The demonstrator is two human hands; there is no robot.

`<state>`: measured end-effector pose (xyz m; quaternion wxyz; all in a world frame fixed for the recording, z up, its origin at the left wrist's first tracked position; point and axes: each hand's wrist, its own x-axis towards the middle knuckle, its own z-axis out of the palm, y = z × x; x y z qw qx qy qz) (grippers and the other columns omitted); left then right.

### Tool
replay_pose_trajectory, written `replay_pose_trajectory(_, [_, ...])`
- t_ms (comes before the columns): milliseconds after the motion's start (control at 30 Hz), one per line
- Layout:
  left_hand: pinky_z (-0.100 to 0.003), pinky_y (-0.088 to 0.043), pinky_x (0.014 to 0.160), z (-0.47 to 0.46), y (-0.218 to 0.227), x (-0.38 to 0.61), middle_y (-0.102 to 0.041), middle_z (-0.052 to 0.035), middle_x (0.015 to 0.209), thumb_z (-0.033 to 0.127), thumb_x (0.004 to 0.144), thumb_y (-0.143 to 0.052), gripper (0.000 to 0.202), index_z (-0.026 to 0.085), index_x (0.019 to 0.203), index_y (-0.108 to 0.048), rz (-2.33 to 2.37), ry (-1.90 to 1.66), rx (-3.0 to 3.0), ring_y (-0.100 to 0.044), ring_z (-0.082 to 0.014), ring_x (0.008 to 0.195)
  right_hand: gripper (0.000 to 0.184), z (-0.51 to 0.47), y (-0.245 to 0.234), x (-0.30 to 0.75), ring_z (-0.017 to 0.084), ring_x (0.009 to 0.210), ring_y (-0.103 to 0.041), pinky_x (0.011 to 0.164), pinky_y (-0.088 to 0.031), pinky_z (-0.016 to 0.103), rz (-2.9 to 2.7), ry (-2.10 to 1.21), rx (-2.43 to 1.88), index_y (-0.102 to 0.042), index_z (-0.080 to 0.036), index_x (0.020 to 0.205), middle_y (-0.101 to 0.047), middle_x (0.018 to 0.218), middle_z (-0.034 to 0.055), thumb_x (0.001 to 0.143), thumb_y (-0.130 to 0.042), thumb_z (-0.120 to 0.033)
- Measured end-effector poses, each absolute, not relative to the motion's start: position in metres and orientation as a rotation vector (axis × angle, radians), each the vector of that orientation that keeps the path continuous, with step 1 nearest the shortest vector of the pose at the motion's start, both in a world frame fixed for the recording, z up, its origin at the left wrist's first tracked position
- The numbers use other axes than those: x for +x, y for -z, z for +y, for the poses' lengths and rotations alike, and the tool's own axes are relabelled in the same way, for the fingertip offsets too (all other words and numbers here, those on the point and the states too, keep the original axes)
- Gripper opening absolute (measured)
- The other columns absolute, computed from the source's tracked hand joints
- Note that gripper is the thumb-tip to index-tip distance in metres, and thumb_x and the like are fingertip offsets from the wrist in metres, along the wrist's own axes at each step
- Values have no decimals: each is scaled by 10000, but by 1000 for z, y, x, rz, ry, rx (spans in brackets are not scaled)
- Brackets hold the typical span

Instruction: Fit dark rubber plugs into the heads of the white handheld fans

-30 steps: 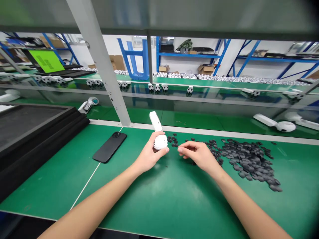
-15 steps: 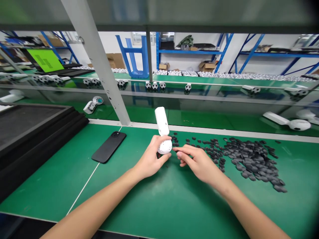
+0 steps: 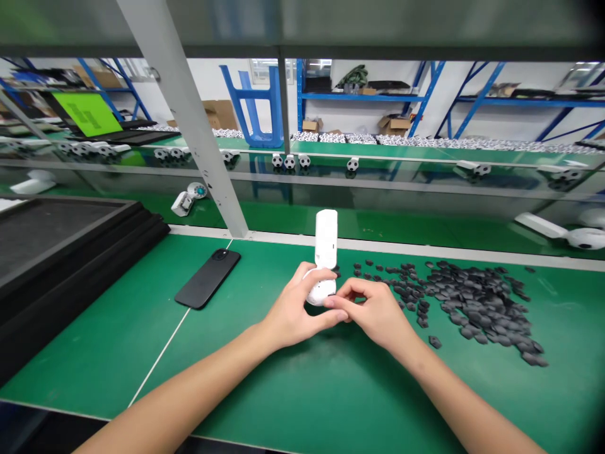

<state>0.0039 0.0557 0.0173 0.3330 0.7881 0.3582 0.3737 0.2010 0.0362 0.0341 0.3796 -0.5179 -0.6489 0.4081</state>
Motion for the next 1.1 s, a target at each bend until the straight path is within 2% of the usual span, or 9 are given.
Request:
replay_pose_trajectory(267, [-315, -489, 804, 48, -15, 8, -540, -49, 1092, 448, 864, -786, 462, 272, 1249, -601, 979, -1072, 2028, -588, -194, 888, 366, 38, -27, 200, 132, 522, -498, 523, -364, 262, -1601, -1122, -1302, -581, -213, 635, -548, 554, -49, 832, -799, -431])
replay_pose_trajectory(400, [-315, -498, 791, 50, -14, 11, -575, -41, 1055, 429, 844, -802, 428, 277, 1207, -634, 937, -1116, 1926, -605, -199, 882, 287, 39, -28, 199, 138, 605, -497, 559, -386, 253, -1677, -1080, -1203, -574, -231, 822, -605, 713, -41, 890, -746, -450])
replay_pose_trajectory(500, [-288, -526, 690, 55, -15, 10, -624, -31, 1012, 428, 882, -756, 338, 260, 1151, -641, 863, -1153, 1669, -638, -178, 794, 281, 43, -37, 210, 165, 726, -593, 655, -465, 267, -1837, -1046, -1107, -634, -236, 963, -687, 869, 6, 1034, -530, -487])
replay_pose_trajectory(633, [-243, -500, 514, 61, -21, 0, -677, -37, 954, 435, 910, -709, 300, 236, 1123, -639, 880, -1175, 1386, -612, -140, 631, 372, 65, -38, 249, 239, 999, -678, 864, -518, 345, -1940, -715, -1244, -699, -261, 1230, -751, 1096, 61, 1081, -416, -451])
replay_pose_trajectory(767, [-204, -429, 440, 66, -28, -12, -683, -45, 930, 405, 905, -712, 262, 230, 1094, -668, 928, -1174, 1326, -573, -121, 591, 306, 89, -16, 281, 265, 993, -686, 819, -519, 353, -1973, -263, -1631, -784, -248, 1078, -742, 1069, 82, 1046, -512, -386])
replay_pose_trajectory(867, [-217, -457, 453, 68, -28, -13, -677, -47, 969, 406, 917, -697, 399, 274, 1290, -642, 921, -1190, 1390, -568, -128, 613, 280, 98, -1, 281, 257, 1020, -679, 696, -502, 310, -2057, -159, -1739, -800, -290, 1105, -723, 1074, 68, 1045, -544, -385])
replay_pose_trajectory(967, [-244, -506, 533, 67, -27, -9, -671, -50, 1080, 384, 895, -736, 795, 376, 1588, -347, 921, -1251, 1493, -581, -143, 671, 268, 103, 4, 272, 254, 1045, -666, 691, -505, 309, -2105, -74, -1729, -809, -278, 1097, -710, 1059, 70, 1044, -570, -388])
replay_pose_trajectory(1033, [-268, -534, 643, 67, -26, -6, -661, -62, 1166, 358, 856, -784, 974, 392, 1635, -201, 940, -1304, 1502, -618, -171, 782, 257, 105, 4, 268, 254, 1039, -658, 712, -512, 316, -2146, -11, -1715, -815, -258, 1070, -706, 1054, 77, 1041, -585, -369])
replay_pose_trajectory(1100, [-289, -539, 757, 67, -25, -4, -648, -81, 1211, 349, 826, -814, 923, 328, 1597, -308, 962, -1316, 1471, -631, -204, 918, 253, 106, 3, 268, 254, 1024, -651, 710, -510, 320, -2192, 32, -1699, -817, -252, 1043, -705, 1050, 79, 1042, -585, -352])
